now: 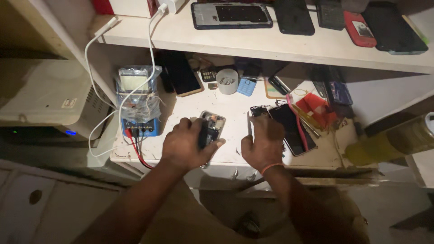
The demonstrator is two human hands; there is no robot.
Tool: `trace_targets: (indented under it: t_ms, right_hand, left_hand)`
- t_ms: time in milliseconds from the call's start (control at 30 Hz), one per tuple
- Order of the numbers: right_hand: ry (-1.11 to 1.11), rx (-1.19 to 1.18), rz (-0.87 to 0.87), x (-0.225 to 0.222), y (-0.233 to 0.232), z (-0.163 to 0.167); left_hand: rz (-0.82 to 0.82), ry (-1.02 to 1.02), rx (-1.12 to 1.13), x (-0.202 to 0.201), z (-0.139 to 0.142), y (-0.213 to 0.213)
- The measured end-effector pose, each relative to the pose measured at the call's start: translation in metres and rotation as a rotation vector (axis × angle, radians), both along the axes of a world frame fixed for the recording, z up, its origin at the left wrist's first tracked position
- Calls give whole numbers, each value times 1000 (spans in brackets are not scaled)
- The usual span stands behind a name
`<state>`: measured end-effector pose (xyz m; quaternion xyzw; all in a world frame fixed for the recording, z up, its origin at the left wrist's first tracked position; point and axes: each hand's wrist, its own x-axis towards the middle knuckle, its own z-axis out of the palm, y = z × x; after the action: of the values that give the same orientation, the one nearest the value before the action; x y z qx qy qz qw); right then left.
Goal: The person works at a repair bench on a disassembled smartphone, prying at its internals with a tool and using tweezers to manipulate small components. They lift out the phone's battery, hold and reposition it, and continue working on the opened phone body with the pry tool and tweezers.
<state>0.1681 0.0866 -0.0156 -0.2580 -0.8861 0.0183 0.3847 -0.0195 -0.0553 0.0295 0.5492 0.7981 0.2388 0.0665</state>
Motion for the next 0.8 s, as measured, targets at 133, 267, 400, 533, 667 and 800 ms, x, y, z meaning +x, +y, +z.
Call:
trace_targets:
  t_ms: [133, 267, 400, 533, 667, 800]
  right_hand:
    - [48, 35, 15, 1, 3, -3]
    - [7, 62, 4, -1, 1, -4]
    - [6, 81, 15, -2, 1, -2]
    - [-31, 18, 40, -2, 0, 1]
    - [-31, 28, 47, -3, 1, 3]
    - [6, -3, 105, -3, 2, 3]
  left_hand:
    - [-128, -44, -133, -19, -9, -11]
    - [-311, 149, 331, -30, -24, -10]
    - [-327, 66, 411, -26, -38, 9]
    - [-272, 61, 213, -31, -37, 31]
    - [-232, 11, -65, -36, -24, 49]
    - [-261, 38, -232, -36, -5, 56]
